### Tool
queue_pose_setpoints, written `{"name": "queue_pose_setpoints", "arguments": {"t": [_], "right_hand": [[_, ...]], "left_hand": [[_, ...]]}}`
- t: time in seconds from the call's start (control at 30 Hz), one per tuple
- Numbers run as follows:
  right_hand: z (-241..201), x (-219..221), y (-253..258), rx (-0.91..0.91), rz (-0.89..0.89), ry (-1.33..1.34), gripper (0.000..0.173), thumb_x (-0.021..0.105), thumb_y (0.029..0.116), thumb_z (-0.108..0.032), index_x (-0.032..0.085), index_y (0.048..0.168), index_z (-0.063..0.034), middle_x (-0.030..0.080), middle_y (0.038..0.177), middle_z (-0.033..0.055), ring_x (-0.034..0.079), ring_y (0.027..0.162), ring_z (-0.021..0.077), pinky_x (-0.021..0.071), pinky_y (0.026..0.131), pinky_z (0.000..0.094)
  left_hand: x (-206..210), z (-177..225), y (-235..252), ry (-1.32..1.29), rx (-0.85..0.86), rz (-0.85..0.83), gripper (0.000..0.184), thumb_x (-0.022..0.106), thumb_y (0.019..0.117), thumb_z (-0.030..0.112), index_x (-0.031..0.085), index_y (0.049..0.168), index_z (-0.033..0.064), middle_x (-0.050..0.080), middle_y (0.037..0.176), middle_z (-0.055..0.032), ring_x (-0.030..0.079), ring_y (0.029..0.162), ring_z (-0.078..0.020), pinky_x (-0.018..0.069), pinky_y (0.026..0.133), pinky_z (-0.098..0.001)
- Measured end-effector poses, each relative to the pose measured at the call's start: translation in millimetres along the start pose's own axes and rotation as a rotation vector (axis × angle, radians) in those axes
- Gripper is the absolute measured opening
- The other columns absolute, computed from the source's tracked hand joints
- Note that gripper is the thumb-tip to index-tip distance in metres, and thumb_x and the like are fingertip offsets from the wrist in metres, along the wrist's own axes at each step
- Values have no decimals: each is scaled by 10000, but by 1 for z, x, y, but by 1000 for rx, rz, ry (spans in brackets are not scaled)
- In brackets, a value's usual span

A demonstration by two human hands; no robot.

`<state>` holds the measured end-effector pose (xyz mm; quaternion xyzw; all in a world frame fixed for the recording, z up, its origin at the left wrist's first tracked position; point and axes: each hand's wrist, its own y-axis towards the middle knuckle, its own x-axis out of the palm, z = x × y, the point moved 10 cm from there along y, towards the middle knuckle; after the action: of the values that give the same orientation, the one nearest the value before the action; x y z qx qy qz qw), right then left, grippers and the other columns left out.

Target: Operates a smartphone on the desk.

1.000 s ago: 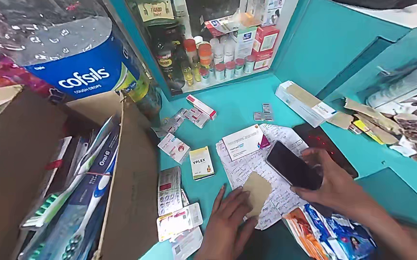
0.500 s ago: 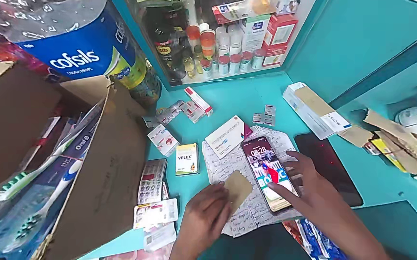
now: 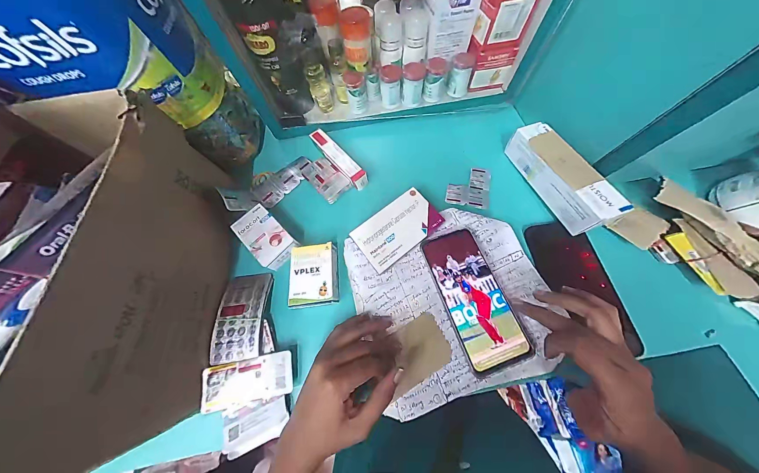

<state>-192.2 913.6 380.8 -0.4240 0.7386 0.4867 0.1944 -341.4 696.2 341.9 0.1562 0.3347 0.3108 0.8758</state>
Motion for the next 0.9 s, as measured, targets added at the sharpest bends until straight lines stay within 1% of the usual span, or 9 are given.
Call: {"name": "queue_pose_setpoints", "arguments": {"t": [0.07, 0.13, 0.2, 0.27, 0.37, 0.47, 0.53, 0.73, 0.9], "right_hand": [[-5, 3, -5, -40, -6, 70, 585, 272, 1023, -702, 523, 868, -198, 728, 1146, -37, 563, 1294, 144, 259, 1187, 399], [-8, 5, -9, -70, -6, 120, 607, 273, 1032, -688, 524, 806, -184, 746, 986, -18, 632, 1183, 145, 280, 1180, 402], [-14, 6, -10, -86, -10, 157, 592, 268, 1045, -665, 500, 775, -191, 735, 914, -23, 653, 1116, 139, 308, 1161, 389], [-19, 10, -10, -92, -15, 206, 580, 279, 1045, -660, 495, 769, -197, 731, 916, -29, 650, 1106, 145, 321, 1152, 388], [-24, 20, -11, -126, -34, 205, 591, 295, 1030, -683, 510, 777, -195, 747, 983, -23, 645, 1138, 157, 309, 1157, 407], [-20, 17, -9, -136, -10, 193, 580, 316, 1034, -672, 496, 761, -192, 735, 928, -20, 651, 1077, 157, 336, 1124, 390], [-18, 13, -8, -129, 3, 177, 579, 329, 1027, -681, 479, 743, -199, 715, 878, -32, 648, 1057, 148, 351, 1115, 372], [-23, 9, -10, -188, -11, 150, 588, 378, 1009, -693, 479, 718, -191, 700, 863, -29, 642, 1045, 145, 362, 1102, 371], [-25, 7, -9, -184, -25, 195, 580, 386, 1000, -705, 457, 717, -204, 668, 825, -39, 636, 1037, 138, 363, 1101, 355]], "left_hand": [[3, 0, 2, 28, -2, -17, 317, 566, 1036, 301, 726, 835, 115, 779, 1064, 4, 603, 1291, -175, 320, 1220, -409], [4, 3, 4, 68, 17, -14, 327, 563, 1032, 309, 699, 802, 121, 771, 1105, 4, 585, 1314, -180, 288, 1234, -436], [5, 7, 5, 112, 46, 9, 340, 555, 1035, 314, 660, 770, 128, 764, 1120, 10, 581, 1312, -163, 267, 1234, -431], [1, 12, 6, 138, 76, 48, 335, 545, 1043, 306, 631, 769, 132, 757, 1113, 18, 589, 1289, -144, 278, 1225, -421], [-8, 15, 4, 153, 97, 120, 322, 550, 1041, 281, 600, 762, 129, 756, 1057, 13, 629, 1217, -135, 330, 1197, -414], [-12, 16, 2, 175, 115, 168, 323, 552, 1039, 269, 583, 750, 130, 759, 1007, 7, 661, 1154, -131, 380, 1156, -394], [-11, 19, 1, 205, 125, 174, 310, 560, 1033, 256, 606, 756, 125, 761, 991, -1, 668, 1130, -135, 406, 1128, -374], [-13, 24, -1, 270, 151, 211, 318, 560, 1027, 237, 593, 734, 119, 758, 932, -14, 693, 1037, -141, 469, 1043, -344], [-16, 22, -1, 258, 135, 237, 317, 545, 1034, 222, 597, 742, 110, 754, 915, -18, 697, 1018, -140, 490, 1020, -335]]}}
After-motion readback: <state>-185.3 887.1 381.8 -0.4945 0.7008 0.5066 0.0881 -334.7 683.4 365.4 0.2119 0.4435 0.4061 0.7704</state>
